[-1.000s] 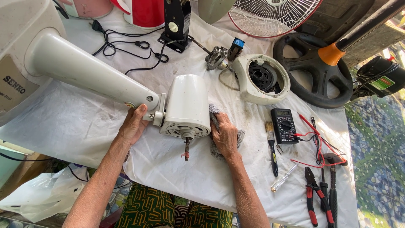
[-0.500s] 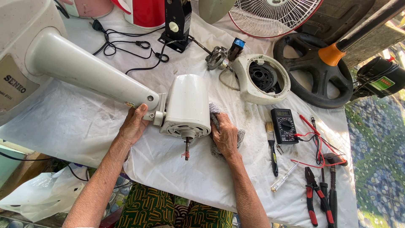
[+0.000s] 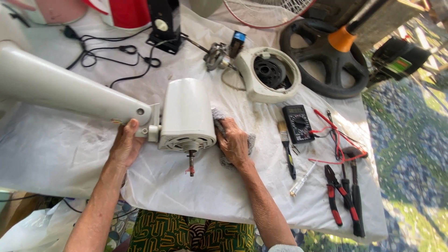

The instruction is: Cleaning the motor assembly and internal parts of a disassembled electric fan using a cloth.

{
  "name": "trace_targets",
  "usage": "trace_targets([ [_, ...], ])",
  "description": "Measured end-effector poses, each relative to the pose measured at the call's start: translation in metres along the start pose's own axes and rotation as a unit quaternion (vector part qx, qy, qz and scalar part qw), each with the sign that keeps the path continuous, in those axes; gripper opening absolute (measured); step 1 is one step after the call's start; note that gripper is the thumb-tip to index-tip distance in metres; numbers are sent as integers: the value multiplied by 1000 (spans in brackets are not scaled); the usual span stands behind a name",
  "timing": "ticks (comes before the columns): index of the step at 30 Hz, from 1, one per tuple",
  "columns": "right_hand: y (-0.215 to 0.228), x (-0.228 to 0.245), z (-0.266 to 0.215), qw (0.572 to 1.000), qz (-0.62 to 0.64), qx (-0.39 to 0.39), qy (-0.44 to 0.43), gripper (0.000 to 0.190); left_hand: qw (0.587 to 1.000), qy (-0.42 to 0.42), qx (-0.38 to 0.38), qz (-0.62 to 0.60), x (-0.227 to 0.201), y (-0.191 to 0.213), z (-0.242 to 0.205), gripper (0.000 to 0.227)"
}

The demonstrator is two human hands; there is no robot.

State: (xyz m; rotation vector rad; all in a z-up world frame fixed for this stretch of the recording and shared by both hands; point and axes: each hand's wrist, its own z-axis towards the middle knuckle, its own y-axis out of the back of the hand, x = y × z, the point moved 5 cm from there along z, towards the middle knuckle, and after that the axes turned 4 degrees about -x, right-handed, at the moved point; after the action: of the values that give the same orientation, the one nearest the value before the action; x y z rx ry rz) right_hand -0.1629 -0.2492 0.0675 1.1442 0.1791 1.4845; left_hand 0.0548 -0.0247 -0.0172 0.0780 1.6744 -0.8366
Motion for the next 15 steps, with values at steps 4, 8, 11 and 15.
trace_targets([
  [4, -2, -1, 1, 1000, 15, -5, 14, 24, 1000, -16, -4, -8, 3, 3, 3, 51],
  [8, -2, 0, 1, 1000, 0, -22, 11, 26, 1000, -10, 12, 13, 5, 8, 5, 57],
  [11, 8, 8, 3, 999, -3, -25, 20, 23, 1000, -2, 6, 16, -5, 0, -1, 57],
  [15, 14, 15, 4, 998, 6, -26, 59, 38, 998, 26, 39, -47, -21, -12, -10, 49],
])
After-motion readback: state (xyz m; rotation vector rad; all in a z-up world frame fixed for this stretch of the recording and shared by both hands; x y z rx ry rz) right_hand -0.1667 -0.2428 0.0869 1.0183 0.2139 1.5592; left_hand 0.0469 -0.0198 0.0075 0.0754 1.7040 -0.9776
